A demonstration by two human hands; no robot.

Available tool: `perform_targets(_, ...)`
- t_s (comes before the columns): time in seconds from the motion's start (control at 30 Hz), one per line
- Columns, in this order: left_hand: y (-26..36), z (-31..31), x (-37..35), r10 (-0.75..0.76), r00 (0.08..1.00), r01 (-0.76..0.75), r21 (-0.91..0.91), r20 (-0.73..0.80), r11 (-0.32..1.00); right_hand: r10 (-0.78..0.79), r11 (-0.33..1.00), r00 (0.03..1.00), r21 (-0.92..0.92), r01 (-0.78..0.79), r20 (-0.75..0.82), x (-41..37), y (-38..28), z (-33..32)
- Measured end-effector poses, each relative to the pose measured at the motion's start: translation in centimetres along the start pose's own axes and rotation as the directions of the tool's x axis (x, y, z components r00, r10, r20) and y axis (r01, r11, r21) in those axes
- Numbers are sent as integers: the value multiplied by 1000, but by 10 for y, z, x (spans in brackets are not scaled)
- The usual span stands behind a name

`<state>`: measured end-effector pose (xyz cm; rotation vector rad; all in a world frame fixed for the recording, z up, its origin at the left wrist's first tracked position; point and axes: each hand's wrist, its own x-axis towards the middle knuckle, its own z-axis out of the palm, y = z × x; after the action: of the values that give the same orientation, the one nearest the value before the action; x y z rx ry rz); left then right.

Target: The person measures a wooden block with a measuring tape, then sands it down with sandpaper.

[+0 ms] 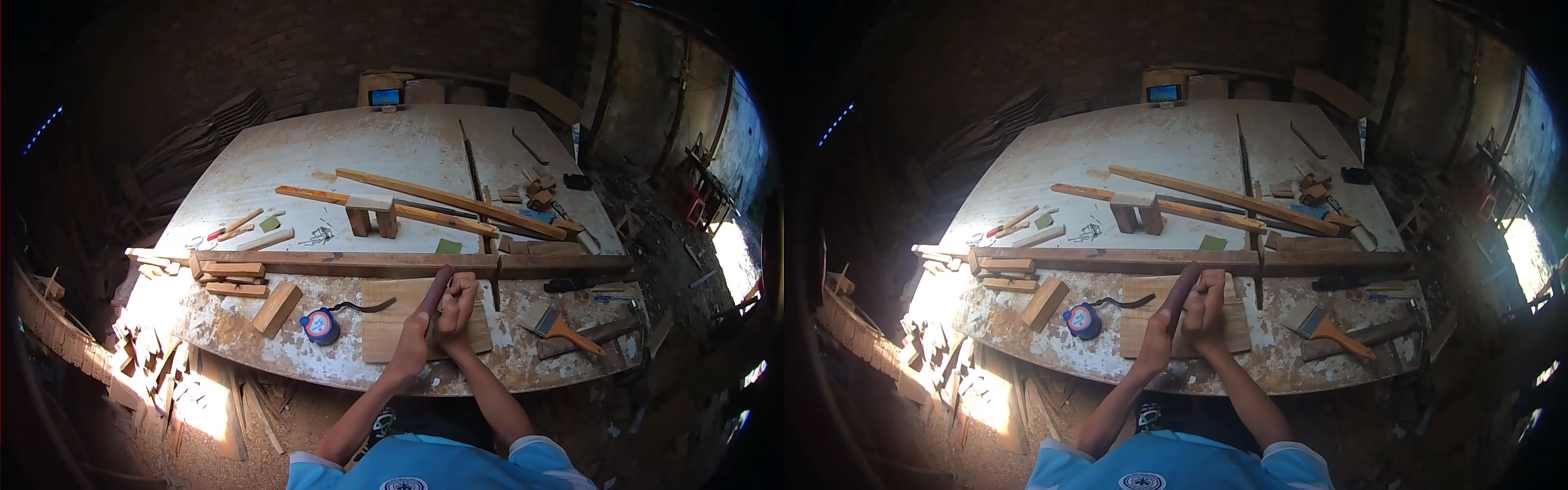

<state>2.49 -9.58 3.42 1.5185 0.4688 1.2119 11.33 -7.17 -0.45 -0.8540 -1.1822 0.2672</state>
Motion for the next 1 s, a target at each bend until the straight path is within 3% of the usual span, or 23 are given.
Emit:
perform_targets(0.03, 9, 2, -2, 41, 999, -41, -31, 18, 999, 32, 999, 999, -1, -32, -21, 2, 0, 0)
perform_targets(0.1, -8, -5, 12, -201, 980, 200, 23, 13, 979, 108, 994, 993, -1, -108, -40, 6, 1, 0)
perform_targets(0.2, -12, -3, 7, -354, 935, 354, 18, 2, 935, 113, 993, 993, -14, -113, -36, 4, 6, 1)
perform_targets(0.27, -3, -2, 13, -204, 979, 203, 19, 16, 979, 96, 995, 995, -32, -96, -23, 12, 0, -1)
perform_targets(0.33, 6, 1, 2, 41, 998, -42, 18, 46, 999, 26, 1000, 999, -2, -26, -29, 12, 4, -3)
perform_targets(0.4, -4, -2, 10, -249, 968, 248, 64, 12, 967, 113, 993, 992, 27, -112, -50, 11, 4, -5)
perform_targets(0.43, -17, -4, 9, -397, 918, 397, 75, -14, 915, 192, 980, 979, 59, -188, -69, 14, 4, -2)
perform_targets(0.47, -62, -22, 9, -543, 837, 540, 61, 64, 840, 201, 979, 979, 33, -200, -25, 17, -3, 0)
perform_targets(0.57, -32, -11, 5, -365, 930, 366, -74, 29, 928, 45, 998, 999, -42, -44, 23, 11, 3, 1)
perform_targets(0.6, -27, -11, 1, -360, 932, 360, -176, 35, 916, -2, 1000, 1000, -24, 3, 31, 8, 8, 0)
perform_targets(0.63, -30, -16, 1, -361, 931, 363, -160, 42, 918, -23, 1000, 999, 17, 23, 39, 7, 9, 3)
perform_targets(0.7, -38, -26, -4, -386, 921, 390, -139, 61, 910, 117, 991, 986, 44, -123, 120, 6, 11, 4)
perform_targets(0.77, -38, -29, -2, -411, 911, 399, -196, -27, 896, 188, 920, 964, 311, -241, 190, 4, 21, 5)
perform_targets(0.83, -41, -33, 5, -383, 920, 371, -134, -78, 919, 200, 861, 958, 430, -272, 207, 11, 17, 1)
perform_targets(0.93, -50, -39, 14, -268, 954, 273, 19, -132, 962, 316, 922, 948, 222, -316, 38, 13, 20, -8)
perform_targets(1.0, -48, -43, 13, -269, 958, 274, 51, -95, 960, 320, 944, 944, 57, -325, 75, 18, 23, -10)
